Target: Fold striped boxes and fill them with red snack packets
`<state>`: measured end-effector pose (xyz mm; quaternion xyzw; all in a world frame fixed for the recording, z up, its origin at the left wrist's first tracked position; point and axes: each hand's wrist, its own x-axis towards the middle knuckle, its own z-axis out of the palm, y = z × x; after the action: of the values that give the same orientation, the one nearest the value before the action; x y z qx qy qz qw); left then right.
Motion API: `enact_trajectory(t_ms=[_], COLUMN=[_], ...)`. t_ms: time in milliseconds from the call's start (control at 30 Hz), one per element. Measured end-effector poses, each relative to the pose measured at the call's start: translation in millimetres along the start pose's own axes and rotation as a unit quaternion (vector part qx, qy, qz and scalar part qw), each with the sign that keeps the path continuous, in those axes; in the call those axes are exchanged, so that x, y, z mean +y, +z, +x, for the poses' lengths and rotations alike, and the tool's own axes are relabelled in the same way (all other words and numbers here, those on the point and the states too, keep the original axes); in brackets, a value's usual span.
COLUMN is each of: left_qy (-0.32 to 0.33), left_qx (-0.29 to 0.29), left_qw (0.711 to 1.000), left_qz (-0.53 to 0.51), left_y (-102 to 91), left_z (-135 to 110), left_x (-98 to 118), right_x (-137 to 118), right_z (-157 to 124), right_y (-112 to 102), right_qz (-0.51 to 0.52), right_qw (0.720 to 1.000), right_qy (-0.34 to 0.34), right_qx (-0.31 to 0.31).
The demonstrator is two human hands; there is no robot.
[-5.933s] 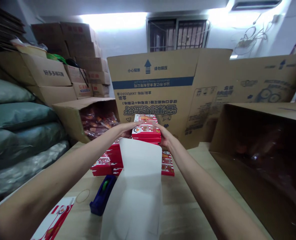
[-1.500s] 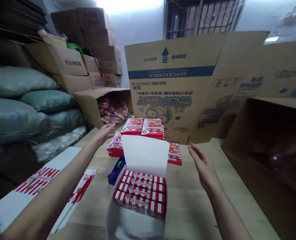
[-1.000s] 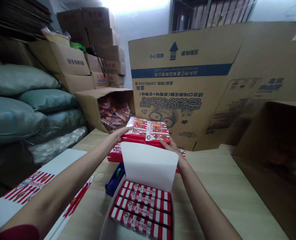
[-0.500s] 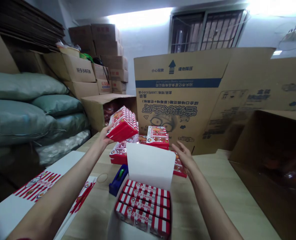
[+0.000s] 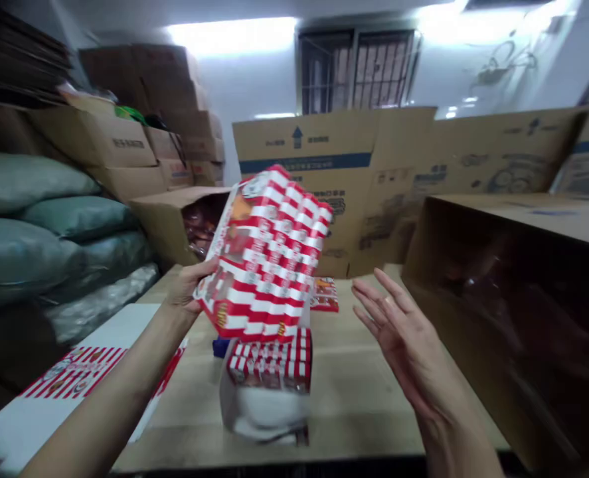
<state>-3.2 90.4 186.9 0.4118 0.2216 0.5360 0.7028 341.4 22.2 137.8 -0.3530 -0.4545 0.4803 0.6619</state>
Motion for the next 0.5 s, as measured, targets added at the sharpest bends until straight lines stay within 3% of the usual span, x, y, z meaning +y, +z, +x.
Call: enact_trajectory(t_ms=[100, 200, 267, 333, 433, 500], left_qy=[-0.079, -0.135, -0.191, -0.257, -0.321, -0.324], left_qx=[-0.108, -0.156, -0.142, -0.116, -0.090, -0.086], left_qw=[0.986, 0.960, 0.938, 0.889, 0.799, 0.766], left_qz=[0.101, 0.187, 0.252, 0.361, 0.500, 0.549], left_y=[63.7, 104.4, 114.1, 114.0, 110.9, 111.9], left_z=[8.8, 20.3, 27.5, 34.6, 45.6, 52.7], left_x=[-69.2, -157.5, -212.8, -253.8, -282.7, -286.9], right_x=[11.7, 52.1, 90.0, 128.5, 171.9, 188.2], right_z=[-41.3, -71.0, -84.5, -92.1, -93.8, -89.4], right_y=[-16.6, -48.7, -72.9, -94.3, -115.6, -123.3], right_qz=[0.083, 0.127, 0.126, 0.126, 0.106, 0.072], right_qw=[0.995, 0.973, 0.953, 0.941, 0.925, 0.930], right_qy=[0.026, 0.064, 0.088, 0.126, 0.181, 0.194], right_qx=[0.050, 0.182, 0.260, 0.289, 0.316, 0.305])
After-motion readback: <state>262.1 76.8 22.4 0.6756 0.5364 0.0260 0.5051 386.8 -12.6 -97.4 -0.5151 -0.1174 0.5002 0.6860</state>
